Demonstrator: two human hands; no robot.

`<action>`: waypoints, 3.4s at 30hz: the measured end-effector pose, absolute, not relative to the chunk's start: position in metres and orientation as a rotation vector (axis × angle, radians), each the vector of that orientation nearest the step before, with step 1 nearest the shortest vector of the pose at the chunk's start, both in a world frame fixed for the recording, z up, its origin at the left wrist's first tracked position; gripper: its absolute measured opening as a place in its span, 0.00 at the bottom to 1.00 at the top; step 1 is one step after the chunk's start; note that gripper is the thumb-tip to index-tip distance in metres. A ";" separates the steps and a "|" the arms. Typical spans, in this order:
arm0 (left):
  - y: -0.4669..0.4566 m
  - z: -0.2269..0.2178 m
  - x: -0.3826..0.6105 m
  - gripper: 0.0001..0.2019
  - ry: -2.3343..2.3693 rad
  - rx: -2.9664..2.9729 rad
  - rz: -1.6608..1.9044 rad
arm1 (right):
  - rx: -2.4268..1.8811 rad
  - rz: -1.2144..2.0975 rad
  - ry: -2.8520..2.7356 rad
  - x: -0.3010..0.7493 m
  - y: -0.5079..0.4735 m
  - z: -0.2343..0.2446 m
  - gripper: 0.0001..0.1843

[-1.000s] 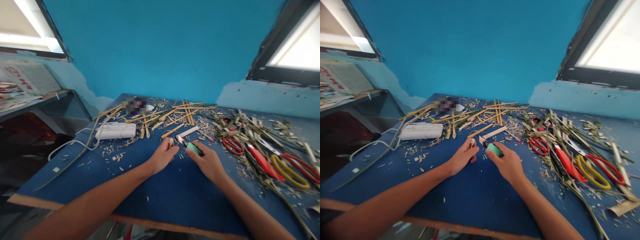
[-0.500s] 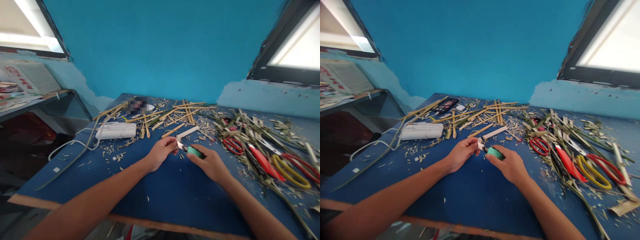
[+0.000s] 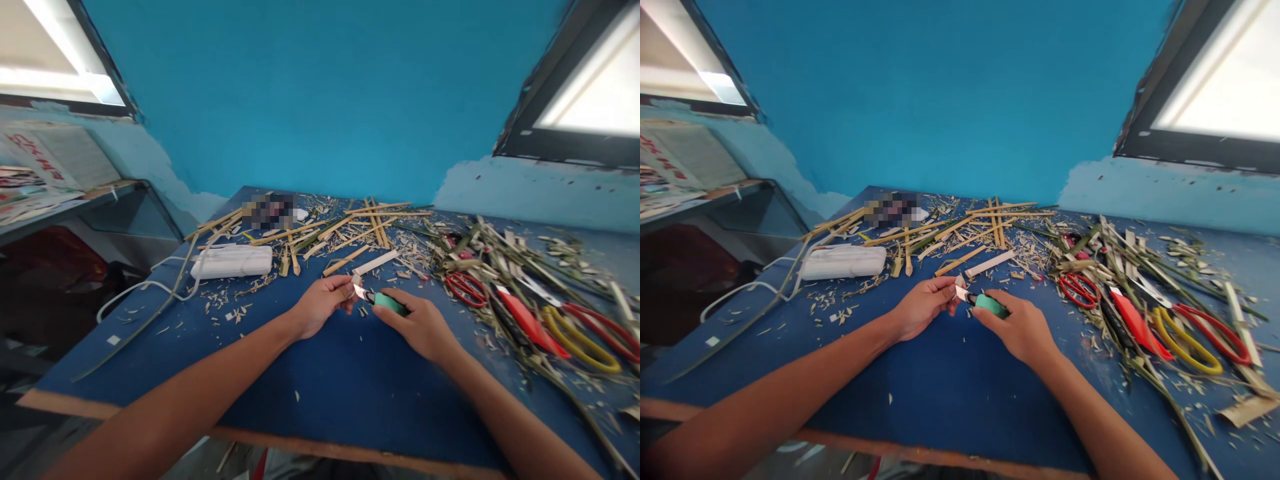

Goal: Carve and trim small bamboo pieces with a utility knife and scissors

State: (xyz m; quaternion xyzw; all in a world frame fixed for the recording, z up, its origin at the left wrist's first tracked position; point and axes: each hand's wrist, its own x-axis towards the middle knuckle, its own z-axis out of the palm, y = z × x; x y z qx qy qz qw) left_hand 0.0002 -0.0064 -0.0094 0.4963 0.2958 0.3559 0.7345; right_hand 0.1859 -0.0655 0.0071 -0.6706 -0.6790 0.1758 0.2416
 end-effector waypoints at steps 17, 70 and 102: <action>-0.009 -0.011 0.003 0.08 0.649 1.269 0.754 | -1.927 0.426 -1.852 0.179 -0.063 0.009 0.21; -0.010 -0.005 0.003 0.12 0.625 0.995 0.867 | -1.822 0.473 -1.810 0.176 -0.065 0.005 0.22; -0.005 -0.007 -0.002 0.13 0.652 1.135 0.688 | -1.856 0.409 -1.833 0.182 -0.066 0.008 0.21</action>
